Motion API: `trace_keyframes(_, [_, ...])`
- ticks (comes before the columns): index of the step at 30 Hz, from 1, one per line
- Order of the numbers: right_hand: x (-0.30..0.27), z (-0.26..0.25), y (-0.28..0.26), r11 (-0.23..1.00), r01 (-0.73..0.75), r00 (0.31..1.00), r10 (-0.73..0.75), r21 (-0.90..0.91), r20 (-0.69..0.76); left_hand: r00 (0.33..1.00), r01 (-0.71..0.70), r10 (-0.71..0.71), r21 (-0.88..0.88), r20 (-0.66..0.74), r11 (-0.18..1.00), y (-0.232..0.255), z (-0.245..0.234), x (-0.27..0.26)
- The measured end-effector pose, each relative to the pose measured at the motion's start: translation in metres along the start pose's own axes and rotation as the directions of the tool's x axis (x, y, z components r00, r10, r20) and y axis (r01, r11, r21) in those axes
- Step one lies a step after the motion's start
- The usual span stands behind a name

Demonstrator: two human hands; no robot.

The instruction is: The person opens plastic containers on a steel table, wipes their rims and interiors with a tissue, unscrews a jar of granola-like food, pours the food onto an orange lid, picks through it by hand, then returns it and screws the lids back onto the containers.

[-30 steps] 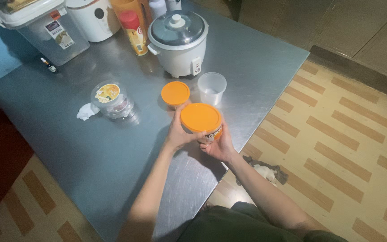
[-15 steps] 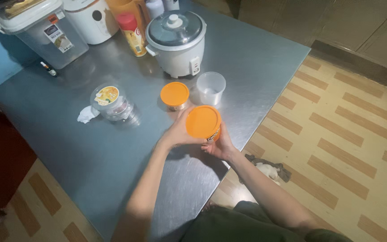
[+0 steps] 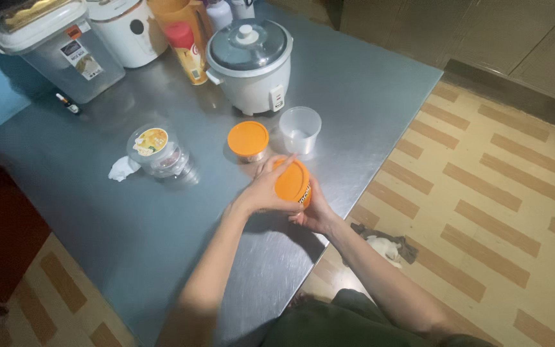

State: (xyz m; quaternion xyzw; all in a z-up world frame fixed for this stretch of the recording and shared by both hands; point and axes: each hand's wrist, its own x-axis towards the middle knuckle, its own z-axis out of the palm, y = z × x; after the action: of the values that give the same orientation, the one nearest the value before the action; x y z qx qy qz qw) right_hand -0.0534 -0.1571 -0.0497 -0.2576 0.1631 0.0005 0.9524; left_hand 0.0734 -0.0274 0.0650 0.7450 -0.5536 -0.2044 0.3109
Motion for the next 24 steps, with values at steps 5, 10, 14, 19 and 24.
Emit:
trace_keyframes(5, [-0.008,0.003,-0.002,1.0,-0.017,0.996,0.015,-0.018,-0.09,0.998,0.0,-0.001,-0.012,-0.066,1.0,0.011,0.004,-0.007])
trace_keyframes(10, [-0.014,0.0,-0.025,0.9,0.041,0.946,-0.175,-0.434,-0.273,0.993,0.007,-0.004,0.024,-0.121,1.0,0.023,0.011,0.0])
trace_keyframes(14, [-0.029,-0.02,-0.065,0.737,0.103,0.977,-0.203,-0.668,-0.073,0.977,0.007,0.033,0.188,-0.211,0.982,0.043,0.01,0.026])
trace_keyframes(19, [-0.035,-0.047,-0.097,0.883,0.111,0.893,-0.29,-0.456,-0.345,0.99,-0.006,0.06,0.38,-0.129,0.925,0.083,0.02,0.089])
trace_keyframes(24, [-0.039,-0.082,-0.136,0.762,0.2,0.804,-0.487,-0.616,-0.341,0.993,-0.113,0.114,0.215,0.006,0.97,0.085,0.039,0.155])
